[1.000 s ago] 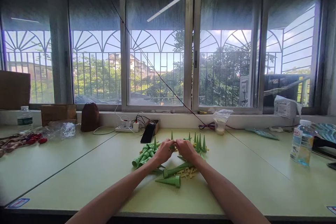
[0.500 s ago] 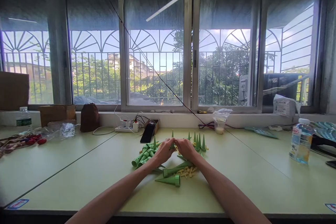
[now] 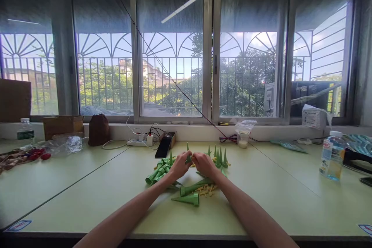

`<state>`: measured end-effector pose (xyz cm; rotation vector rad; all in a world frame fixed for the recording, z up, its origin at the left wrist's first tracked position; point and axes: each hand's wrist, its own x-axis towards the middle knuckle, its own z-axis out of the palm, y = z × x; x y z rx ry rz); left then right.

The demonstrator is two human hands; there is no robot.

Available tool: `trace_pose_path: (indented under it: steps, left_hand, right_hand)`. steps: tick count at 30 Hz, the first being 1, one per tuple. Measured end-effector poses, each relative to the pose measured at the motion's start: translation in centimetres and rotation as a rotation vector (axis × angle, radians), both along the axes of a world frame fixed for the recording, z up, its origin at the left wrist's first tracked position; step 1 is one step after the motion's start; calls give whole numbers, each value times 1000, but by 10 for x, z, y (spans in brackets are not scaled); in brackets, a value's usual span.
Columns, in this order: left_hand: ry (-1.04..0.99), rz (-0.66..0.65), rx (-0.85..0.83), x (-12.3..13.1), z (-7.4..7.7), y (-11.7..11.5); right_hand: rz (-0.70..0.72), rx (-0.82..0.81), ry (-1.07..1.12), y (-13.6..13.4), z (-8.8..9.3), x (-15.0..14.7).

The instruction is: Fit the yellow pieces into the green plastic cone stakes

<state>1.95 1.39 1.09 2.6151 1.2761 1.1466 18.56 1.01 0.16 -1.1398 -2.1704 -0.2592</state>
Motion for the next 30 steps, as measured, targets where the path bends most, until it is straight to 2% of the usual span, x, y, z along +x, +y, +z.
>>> trace_pose_path:
  steps: [10,24,30]
  left_hand:
    - [36,3,8,0,-1,-4]
    - [45,-38,-7,1,1,-10]
    - [47,-26,-3,2,-1,-9]
  right_hand:
    - [-39,-62,-44,-7,5,1]
    - [-145,-11,-116,-1,-2,3]
    - [-111,-46,-79,-3,0,3]
